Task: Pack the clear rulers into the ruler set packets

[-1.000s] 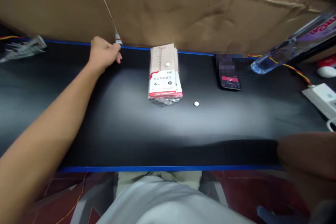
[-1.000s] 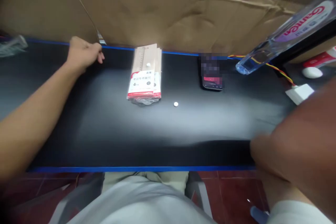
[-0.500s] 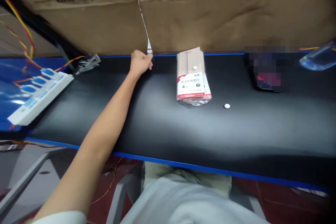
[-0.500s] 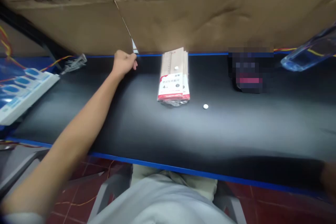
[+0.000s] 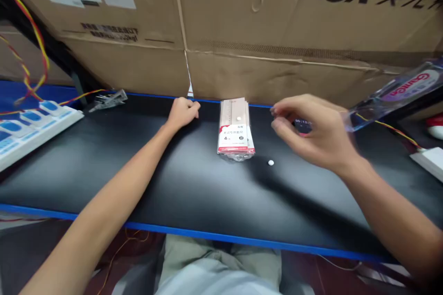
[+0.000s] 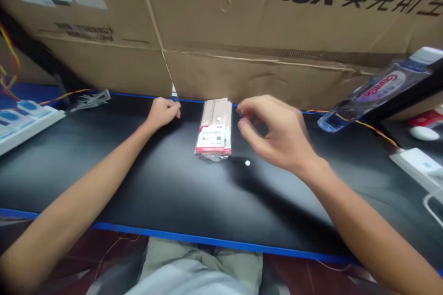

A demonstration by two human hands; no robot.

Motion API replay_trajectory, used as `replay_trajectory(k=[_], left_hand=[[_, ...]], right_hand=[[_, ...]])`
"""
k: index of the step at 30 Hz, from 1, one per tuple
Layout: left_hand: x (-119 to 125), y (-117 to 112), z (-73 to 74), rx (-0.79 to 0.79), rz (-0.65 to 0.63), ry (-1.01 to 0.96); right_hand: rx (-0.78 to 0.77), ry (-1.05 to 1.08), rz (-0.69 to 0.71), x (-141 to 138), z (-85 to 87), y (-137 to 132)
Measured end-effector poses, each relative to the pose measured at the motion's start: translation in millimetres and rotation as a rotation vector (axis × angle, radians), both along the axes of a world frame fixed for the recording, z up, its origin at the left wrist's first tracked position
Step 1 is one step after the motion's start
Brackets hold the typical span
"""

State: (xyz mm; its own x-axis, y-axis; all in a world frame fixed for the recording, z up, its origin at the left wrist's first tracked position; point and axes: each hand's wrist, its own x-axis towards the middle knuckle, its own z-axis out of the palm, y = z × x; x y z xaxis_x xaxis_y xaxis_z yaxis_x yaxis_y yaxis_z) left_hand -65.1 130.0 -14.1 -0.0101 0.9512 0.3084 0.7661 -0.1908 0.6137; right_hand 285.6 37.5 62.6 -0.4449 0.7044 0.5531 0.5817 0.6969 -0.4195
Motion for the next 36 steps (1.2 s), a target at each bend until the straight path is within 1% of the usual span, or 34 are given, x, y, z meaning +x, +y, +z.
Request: replay_trajectory(k=[2, 4, 5, 7, 9, 12, 15, 17, 19, 21, 23, 26, 28, 30, 33, 36], left_hand=[[15.3, -13.7, 1.3, 0.002, -0.091, 0.016], [31.8, -27.0, 1.7, 0.004, -0.143, 0.016], [39.5, -33.2, 1.8, -0.010, -0.171, 0.007], [52.8, -44.3, 1.6, -0.044, -0.201, -0.032], [62.6, -53.6, 0.3, -0.075, -0.184, -0.099], [71.7, -62.8, -3.7, -0.129, -0.111, -0.249], [76.4, -66.1, -5.5, -0.190, -0.047, -0.462], [78.9, -67.3, -2.5, -0.237, -0.036, -0.622], [81.8, -70.6, 4.0, -0.294, -0.064, -0.765], [85.6, -77.2, 12.2, -0.365, -0.122, -0.862], [89.9, -86.4, 20.3, -0.444, -0.191, -0.946], [95.8, -99.7, 29.1, -0.538, -0.297, -1.073], [98.6, -104.8, 31.9, -0.575, -0.362, -1.080], [99.8, -105.7, 32.0, -0.591, -0.383, -1.016], [97.6, -101.1, 27.9, -0.564, -0.354, -0.919], [92.2, -94.9, 22.6, -0.461, -0.326, -0.792]], right_hand=[[-0.117, -0.077, 0.047, -8.7, -25.7, 7.2], [-0.254, -0.095, 0.031, -16.1, -51.8, 11.4], [-0.290, -0.091, 0.020, -19.3, -61.4, 12.3], [-0.323, -0.024, -0.041, -25.2, -71.5, 12.3], [-0.346, 0.030, -0.063, -30.7, -72.0, 11.3], [-0.361, 0.051, -0.039, -37.6, -68.3, 10.6], [-0.376, 0.060, -0.066, -43.0, -67.0, 12.6], [-0.380, 0.064, -0.114, -47.7, -66.4, 14.9], [-0.372, 0.069, -0.167, -53.8, -65.2, 17.0], [-0.389, 0.095, -0.203, -59.5, -64.1, 17.6], [-0.425, 0.154, -0.222, -62.6, -63.3, 16.2], [-0.459, 0.275, -0.233, -60.0, -62.5, 10.6], [-0.449, 0.334, -0.220, -55.2, -62.2, 6.6], [-0.400, 0.353, -0.208, -50.9, -62.8, 4.5], [-0.364, 0.350, -0.192, -49.2, -67.9, 6.8], [-0.398, 0.364, -0.175, -53.4, -76.3, 14.1]])
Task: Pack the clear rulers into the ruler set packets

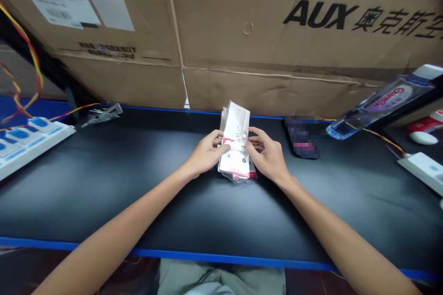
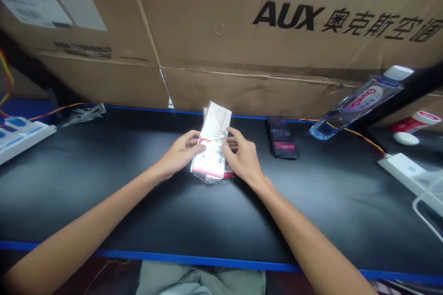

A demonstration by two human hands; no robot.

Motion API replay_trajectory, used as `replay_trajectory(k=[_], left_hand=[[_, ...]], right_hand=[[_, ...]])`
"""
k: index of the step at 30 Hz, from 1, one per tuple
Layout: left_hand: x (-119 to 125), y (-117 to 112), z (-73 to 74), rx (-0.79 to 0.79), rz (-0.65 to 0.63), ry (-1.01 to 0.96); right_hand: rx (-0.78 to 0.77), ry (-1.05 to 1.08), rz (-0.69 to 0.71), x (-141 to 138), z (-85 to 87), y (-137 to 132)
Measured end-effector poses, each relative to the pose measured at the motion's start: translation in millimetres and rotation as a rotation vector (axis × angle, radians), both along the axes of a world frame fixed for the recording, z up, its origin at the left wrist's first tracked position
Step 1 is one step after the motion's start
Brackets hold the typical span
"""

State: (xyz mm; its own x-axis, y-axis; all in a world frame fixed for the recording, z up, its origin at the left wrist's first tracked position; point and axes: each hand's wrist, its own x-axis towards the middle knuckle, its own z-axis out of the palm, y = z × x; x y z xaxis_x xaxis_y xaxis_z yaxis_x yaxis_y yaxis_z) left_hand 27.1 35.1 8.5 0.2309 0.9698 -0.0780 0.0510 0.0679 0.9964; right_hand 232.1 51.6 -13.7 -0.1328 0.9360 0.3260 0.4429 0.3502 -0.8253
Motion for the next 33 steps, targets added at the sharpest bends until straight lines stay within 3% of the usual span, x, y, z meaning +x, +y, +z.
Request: replay_trajectory(k=[5, 11, 14, 20, 27, 29, 33], left_hand=[[-5.5, 4.5, -5.7, 0.144, 0.072, 0.186], [-7.1, 11.5, -16.9, 0.180, 0.068, 0.148], [-8.4, 14.5, -19.7, 0.168, 0.060, 0.146], [-12.6, 15.7, -15.3, 0.184, 0.046, 0.207], [-16.1, 13.3, -1.9, 0.353, 0.186, 0.451], [-13.4, 9.0, 6.5, 0.357, 0.157, 0.387], [-7.6, -2.2, 19.8, 0.153, -0.044, 0.065]], right_hand=[[0.021, -0.026, -0.003, -6.9, -9.7, 13.1], [0.201, -0.265, 0.021, -5.4, -12.7, 17.4], [0.227, -0.281, 0.000, -6.1, -12.7, 17.3], [0.223, -0.190, -0.033, -11.3, -3.2, 13.6], [0.209, -0.116, -0.013, -9.8, 4.1, 9.9], [0.222, -0.111, -0.001, -10.6, 6.0, 6.1], [0.277, -0.128, 0.110, -17.1, 10.6, -8.4]])
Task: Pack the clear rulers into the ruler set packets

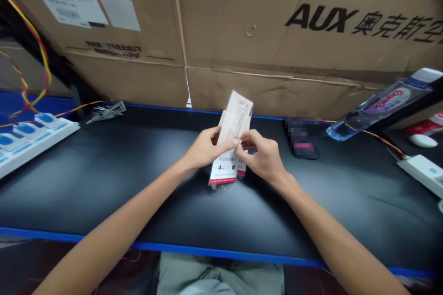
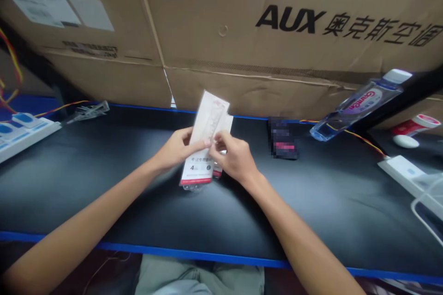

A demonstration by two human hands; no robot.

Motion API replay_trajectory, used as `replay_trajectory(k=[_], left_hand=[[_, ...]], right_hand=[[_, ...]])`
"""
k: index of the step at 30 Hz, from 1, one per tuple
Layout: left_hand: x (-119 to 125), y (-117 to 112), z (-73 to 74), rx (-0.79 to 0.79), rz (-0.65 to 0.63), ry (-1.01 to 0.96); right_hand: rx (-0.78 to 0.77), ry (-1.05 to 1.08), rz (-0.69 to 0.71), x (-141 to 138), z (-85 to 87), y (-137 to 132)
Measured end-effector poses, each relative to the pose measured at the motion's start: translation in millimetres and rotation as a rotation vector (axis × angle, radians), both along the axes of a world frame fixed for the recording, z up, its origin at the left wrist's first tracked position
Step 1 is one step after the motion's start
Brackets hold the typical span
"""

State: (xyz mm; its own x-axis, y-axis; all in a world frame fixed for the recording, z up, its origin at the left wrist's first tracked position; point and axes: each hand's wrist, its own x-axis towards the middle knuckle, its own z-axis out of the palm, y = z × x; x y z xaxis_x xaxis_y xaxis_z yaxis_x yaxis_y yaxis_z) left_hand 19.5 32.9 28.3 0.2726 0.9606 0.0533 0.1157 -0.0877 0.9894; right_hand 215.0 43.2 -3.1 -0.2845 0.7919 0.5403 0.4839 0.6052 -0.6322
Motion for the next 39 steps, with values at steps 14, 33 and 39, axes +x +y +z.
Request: replay_trajectory(k=[14, 33, 39], left_hand=[[-8.5, -2.1, -2.7, -0.293, -0.111, -0.273], [-5.1, -3.0, -2.9, -0.331, -0.132, -0.398], [-5.0, -1.9, -3.9, -0.291, -0.122, -0.336]], right_hand=[[-0.177, 0.358, -0.009, 1.7, 5.3, -14.8], [-0.362, 0.536, 0.085, 5.6, 23.8, -14.4], [-0.376, 0.497, 0.086, 6.3, 19.3, -14.3]])
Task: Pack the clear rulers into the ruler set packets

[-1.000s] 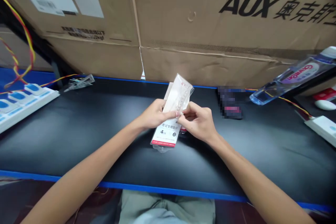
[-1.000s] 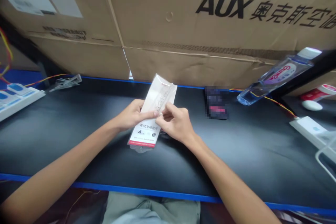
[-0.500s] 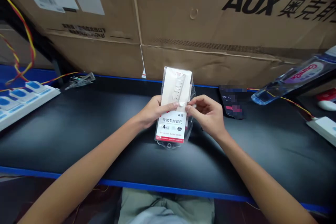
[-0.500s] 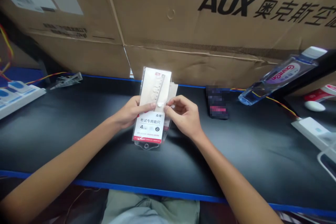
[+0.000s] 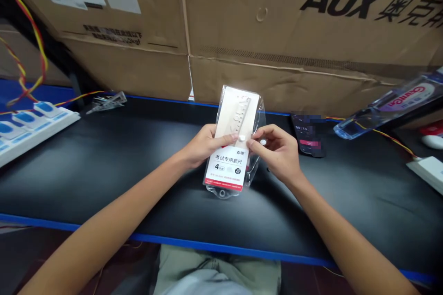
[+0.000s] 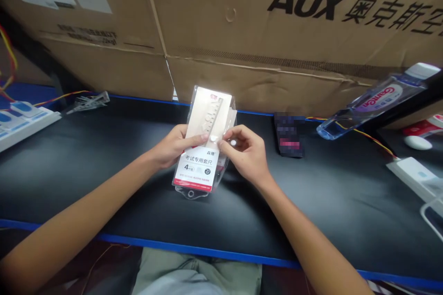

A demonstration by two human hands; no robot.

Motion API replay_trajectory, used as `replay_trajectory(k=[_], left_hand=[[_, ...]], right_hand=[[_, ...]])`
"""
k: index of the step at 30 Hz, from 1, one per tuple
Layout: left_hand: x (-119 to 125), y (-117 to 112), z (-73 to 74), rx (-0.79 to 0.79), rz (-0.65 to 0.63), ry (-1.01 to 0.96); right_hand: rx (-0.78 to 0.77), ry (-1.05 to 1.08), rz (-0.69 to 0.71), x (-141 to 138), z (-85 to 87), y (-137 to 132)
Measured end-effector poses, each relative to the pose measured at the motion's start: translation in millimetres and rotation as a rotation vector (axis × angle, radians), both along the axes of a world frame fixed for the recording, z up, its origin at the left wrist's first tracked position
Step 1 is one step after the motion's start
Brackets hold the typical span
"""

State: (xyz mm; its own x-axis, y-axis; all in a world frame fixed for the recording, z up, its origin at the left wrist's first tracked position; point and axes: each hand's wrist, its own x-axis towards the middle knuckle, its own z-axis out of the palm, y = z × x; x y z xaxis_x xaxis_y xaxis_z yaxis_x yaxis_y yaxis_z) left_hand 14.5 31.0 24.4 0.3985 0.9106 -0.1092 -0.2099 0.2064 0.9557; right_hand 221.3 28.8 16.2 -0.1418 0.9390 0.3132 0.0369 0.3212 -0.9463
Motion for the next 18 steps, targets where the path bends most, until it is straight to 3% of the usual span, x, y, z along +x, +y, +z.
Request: replay_trajectory(k=[9, 18], left_hand=[[9.1, -8.1, 3.5, 0.276, 0.090, 0.306], [5.4, -1.7, 0.4, -0.007, 0.065, -0.016]], right_hand=[[0.071, -0.156, -0.060, -2.1, -8.1, 0.4], [-0.034, 0.028, 0.015, 1.8, -0.6, 4.5]])
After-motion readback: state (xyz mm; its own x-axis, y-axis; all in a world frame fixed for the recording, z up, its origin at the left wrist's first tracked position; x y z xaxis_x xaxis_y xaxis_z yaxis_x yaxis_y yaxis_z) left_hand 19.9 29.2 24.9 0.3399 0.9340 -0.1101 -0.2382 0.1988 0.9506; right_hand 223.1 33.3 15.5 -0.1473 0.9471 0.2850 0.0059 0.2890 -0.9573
